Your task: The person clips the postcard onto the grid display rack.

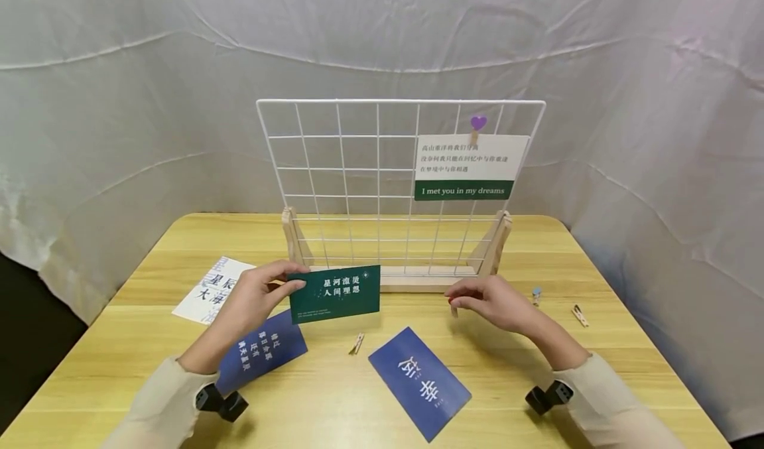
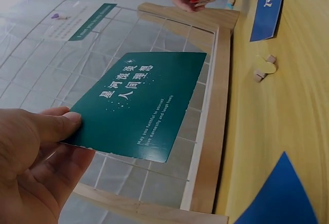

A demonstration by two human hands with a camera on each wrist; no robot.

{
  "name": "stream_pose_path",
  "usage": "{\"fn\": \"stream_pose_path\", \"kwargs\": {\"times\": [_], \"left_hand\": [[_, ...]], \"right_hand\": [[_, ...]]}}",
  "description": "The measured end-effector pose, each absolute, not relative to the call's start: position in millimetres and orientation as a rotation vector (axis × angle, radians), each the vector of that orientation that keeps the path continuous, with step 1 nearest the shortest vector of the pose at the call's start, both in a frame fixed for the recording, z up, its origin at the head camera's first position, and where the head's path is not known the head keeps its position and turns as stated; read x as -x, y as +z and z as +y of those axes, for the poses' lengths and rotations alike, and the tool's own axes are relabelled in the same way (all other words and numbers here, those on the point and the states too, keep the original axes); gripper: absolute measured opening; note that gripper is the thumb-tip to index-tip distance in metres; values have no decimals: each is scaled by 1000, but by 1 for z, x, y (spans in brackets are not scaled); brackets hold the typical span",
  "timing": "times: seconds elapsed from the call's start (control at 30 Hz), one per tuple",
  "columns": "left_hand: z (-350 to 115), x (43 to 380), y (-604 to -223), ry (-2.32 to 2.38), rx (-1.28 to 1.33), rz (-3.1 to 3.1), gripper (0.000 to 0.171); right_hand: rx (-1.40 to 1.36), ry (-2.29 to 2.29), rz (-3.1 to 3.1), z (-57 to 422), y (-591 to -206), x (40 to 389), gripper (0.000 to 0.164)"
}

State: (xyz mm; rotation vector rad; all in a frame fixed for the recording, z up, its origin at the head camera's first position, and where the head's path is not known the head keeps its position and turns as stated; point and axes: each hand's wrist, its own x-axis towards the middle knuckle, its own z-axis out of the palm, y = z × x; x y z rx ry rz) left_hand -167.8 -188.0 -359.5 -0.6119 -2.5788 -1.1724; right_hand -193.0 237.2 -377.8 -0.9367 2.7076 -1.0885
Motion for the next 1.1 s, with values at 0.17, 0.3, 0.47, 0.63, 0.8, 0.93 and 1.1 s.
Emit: {"fn": "stream_pose_path", "kwargs": {"times": [0.17, 0.3, 0.47, 0.63, 0.8, 0.93, 1.1], "left_hand": [[-187, 171, -354, -1139, 620, -2548, 22], [-186, 174, -349, -1113, 626, -2524, 23], [-186, 178, -341, -1091, 632, -2513, 23], [-184, 181, -333, -1102, 629, -2509, 23], [-183, 184, -327, -1106, 629, -2499, 23], [-182, 188, -321, -1087, 648, -2459, 23], [-181, 193, -314, -1060, 684, -2396, 23]], "right_hand": [[980, -1065, 2727, 229, -365, 196, 13], [980, -1083, 2711, 222, -353, 198, 14], [975, -1117, 2718, 213, -337, 200, 16], [1031, -1098, 2788, 205, -322, 201, 15], [1031, -1085, 2805, 198, -309, 202, 15], [1055, -1119, 2801, 193, -300, 204, 15], [1119, -1097, 2847, 188, -289, 207, 16]]}}
